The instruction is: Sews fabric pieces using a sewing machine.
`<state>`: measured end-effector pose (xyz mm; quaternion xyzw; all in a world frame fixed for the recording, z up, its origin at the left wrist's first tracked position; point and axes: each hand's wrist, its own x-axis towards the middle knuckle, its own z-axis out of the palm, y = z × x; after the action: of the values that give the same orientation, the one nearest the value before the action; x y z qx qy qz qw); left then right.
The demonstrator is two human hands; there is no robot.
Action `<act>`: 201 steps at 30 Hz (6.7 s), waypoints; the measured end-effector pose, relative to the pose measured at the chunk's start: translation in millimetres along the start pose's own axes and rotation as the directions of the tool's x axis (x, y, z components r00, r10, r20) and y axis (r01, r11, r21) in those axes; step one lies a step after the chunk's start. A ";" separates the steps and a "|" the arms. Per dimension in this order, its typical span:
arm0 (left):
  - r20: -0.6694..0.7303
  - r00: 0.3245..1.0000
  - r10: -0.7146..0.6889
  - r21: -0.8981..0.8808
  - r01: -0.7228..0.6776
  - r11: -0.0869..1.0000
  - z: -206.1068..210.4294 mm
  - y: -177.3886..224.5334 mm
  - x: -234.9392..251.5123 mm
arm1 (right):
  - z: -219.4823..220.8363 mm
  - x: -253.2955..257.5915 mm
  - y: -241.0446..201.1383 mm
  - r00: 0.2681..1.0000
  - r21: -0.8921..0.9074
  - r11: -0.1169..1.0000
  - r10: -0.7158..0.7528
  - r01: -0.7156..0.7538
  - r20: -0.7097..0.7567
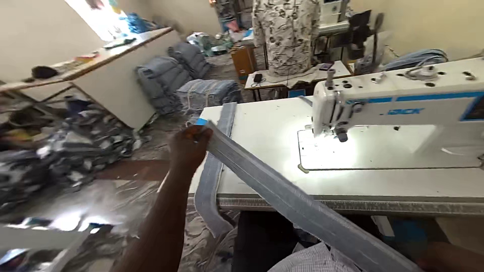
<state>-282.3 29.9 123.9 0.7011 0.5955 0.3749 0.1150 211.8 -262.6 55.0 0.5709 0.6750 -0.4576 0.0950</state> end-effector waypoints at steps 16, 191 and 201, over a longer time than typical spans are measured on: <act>0.407 0.872 0.273 -0.778 0.174 0.604 77.0 117.4 -154.3 | 21.4 107.8 -126.3 0.369 0.166 0.589 -0.242 0.790 -0.897; 0.506 0.699 0.506 0.092 -0.627 0.774 242.1 104.8 -78.0 | -120.0 222.5 2.8 0.474 -0.483 0.863 -0.490 0.147 -0.731; 0.506 0.663 0.552 0.137 -0.694 0.707 251.6 131.5 -70.3 | -90.1 103.3 53.7 0.041 -0.262 0.965 -0.263 0.018 -0.964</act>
<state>-17.7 2.1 2.3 0.9368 0.3263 0.1263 -0.0091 259.3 -130.3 11.2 0.6477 0.6451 0.1147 -0.3888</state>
